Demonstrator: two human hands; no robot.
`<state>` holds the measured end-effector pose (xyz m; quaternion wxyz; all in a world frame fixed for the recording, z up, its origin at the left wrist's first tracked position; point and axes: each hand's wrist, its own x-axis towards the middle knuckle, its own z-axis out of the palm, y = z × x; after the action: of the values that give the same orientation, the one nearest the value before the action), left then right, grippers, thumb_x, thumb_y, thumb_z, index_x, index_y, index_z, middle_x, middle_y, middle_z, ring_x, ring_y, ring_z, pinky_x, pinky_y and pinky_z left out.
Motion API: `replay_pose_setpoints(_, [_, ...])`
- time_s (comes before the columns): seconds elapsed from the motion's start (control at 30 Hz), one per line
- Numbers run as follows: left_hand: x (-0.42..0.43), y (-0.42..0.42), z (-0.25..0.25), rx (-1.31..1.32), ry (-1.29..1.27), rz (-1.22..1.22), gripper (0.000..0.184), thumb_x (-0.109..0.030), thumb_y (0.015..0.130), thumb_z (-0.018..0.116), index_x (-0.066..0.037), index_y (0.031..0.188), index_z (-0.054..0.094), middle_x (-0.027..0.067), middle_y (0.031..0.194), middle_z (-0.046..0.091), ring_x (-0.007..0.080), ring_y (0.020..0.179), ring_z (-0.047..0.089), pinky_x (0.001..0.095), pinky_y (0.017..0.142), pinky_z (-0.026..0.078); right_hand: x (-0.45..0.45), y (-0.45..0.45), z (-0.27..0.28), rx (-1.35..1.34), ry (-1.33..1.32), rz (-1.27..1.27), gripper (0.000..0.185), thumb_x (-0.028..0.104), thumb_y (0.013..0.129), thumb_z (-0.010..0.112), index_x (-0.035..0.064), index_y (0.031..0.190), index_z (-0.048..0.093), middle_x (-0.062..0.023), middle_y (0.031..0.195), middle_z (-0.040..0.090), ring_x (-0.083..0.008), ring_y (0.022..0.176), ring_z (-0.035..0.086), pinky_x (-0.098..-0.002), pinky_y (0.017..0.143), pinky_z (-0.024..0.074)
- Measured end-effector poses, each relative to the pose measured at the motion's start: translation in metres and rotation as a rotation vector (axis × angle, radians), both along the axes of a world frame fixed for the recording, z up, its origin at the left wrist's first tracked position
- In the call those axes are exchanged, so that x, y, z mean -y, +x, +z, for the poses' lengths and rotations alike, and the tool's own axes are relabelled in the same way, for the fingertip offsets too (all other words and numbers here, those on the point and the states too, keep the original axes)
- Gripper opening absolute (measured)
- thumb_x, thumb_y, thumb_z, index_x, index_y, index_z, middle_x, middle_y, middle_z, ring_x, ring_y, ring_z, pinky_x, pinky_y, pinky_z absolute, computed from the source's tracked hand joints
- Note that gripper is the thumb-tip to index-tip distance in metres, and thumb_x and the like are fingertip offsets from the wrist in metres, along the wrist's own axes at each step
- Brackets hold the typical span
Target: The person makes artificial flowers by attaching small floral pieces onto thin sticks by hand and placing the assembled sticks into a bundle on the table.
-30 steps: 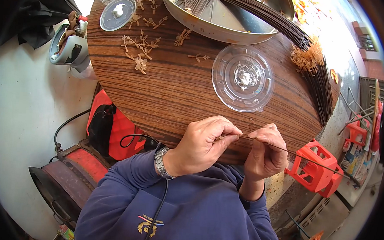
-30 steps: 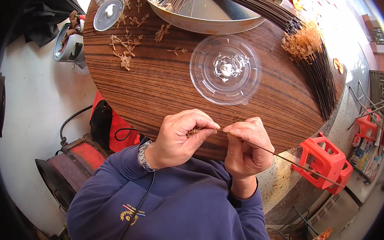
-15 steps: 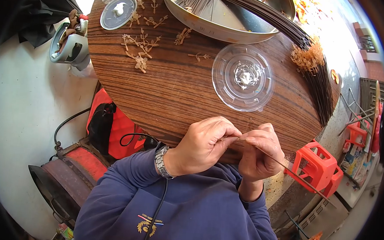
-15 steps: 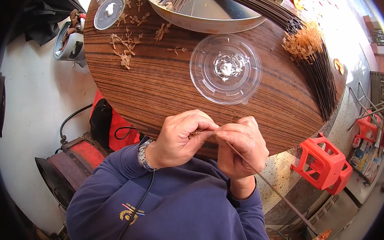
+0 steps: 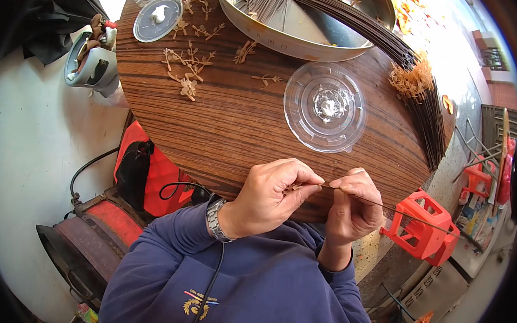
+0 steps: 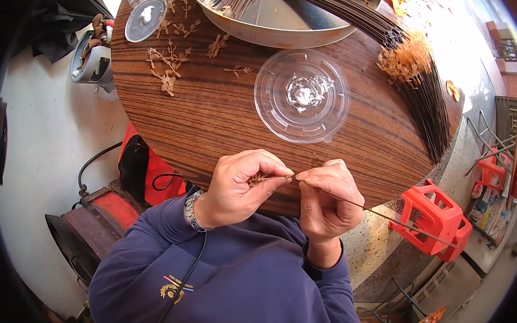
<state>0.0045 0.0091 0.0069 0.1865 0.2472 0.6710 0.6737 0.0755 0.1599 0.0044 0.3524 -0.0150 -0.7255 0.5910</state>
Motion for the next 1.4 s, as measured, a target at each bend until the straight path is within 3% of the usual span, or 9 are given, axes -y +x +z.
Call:
replay_pose_setpoints(1.07, [-0.004,0.000,-0.004,-0.214,-0.005,-0.030,0.018,0.008,0.081,0.074,0.001,0.096,0.067,0.0119,0.086,0.068,0.0234,0.075,0.068,0.0314,0.065,0.054,-0.001,0.004,-0.003,0.059,0.162,-0.028,0.024,-0.016,0.076,0.070,0.0024,0.091,0.065,-0.0096,0.078,0.069,-0.0167,0.064,0.057,-0.0301,0.062,0.0434])
replay_pose_setpoints(1.23, [-0.008,0.000,0.002,-0.209,-0.013,-0.045,0.017,0.009,0.081,0.073,0.001,0.095,0.068,0.0114,0.085,0.068,0.0197,0.072,0.067,0.0287,0.062,0.053,-0.003,0.016,-0.003,0.083,-0.018,-0.108,0.026,-0.006,0.083,0.071,-0.0011,0.105,0.058,-0.0095,0.082,0.062,-0.0172,0.075,0.052,-0.0288,0.072,0.0425])
replay_pose_setpoints(1.27, [-0.008,0.001,0.004,-0.171,-0.036,-0.033,0.015,0.009,0.082,0.073,0.001,0.095,0.068,0.0110,0.084,0.068,0.0183,0.072,0.067,0.0280,0.061,0.053,-0.002,0.026,-0.002,0.082,-0.071,-0.230,0.028,0.004,0.088,0.070,-0.0007,0.111,0.053,-0.0082,0.084,0.056,-0.0176,0.080,0.050,-0.0308,0.077,0.0418])
replay_pose_setpoints(1.3, [-0.008,0.001,0.006,-0.131,-0.061,-0.020,0.014,0.009,0.083,0.072,0.001,0.094,0.069,0.0106,0.084,0.068,0.0170,0.071,0.066,0.0273,0.061,0.053,-0.009,0.024,-0.005,-0.088,0.057,-0.326,0.028,0.015,0.093,0.069,-0.0005,0.108,0.051,-0.0064,0.085,0.051,-0.0181,0.083,0.049,-0.0342,0.080,0.0416])
replay_pose_setpoints(1.37, [-0.009,0.000,0.007,-0.130,-0.031,-0.015,0.012,0.008,0.084,0.072,0.001,0.093,0.069,0.0101,0.083,0.068,0.0154,0.070,0.066,0.0264,0.060,0.052,-0.016,0.024,0.007,-0.261,0.271,-0.607,0.020,0.022,0.094,0.067,0.0091,0.102,0.056,-0.0022,0.085,0.048,-0.0181,0.087,0.047,-0.0368,0.088,0.0398])
replay_pose_setpoints(1.4, [-0.008,0.000,0.008,-0.132,-0.041,-0.014,0.012,0.007,0.084,0.073,0.001,0.093,0.069,0.0102,0.083,0.068,0.0157,0.070,0.066,0.0264,0.060,0.052,-0.020,0.030,0.017,-0.273,0.283,-0.615,0.020,0.022,0.094,0.067,0.0091,0.102,0.056,-0.0022,0.085,0.048,-0.0181,0.087,0.047,-0.0368,0.088,0.0398])
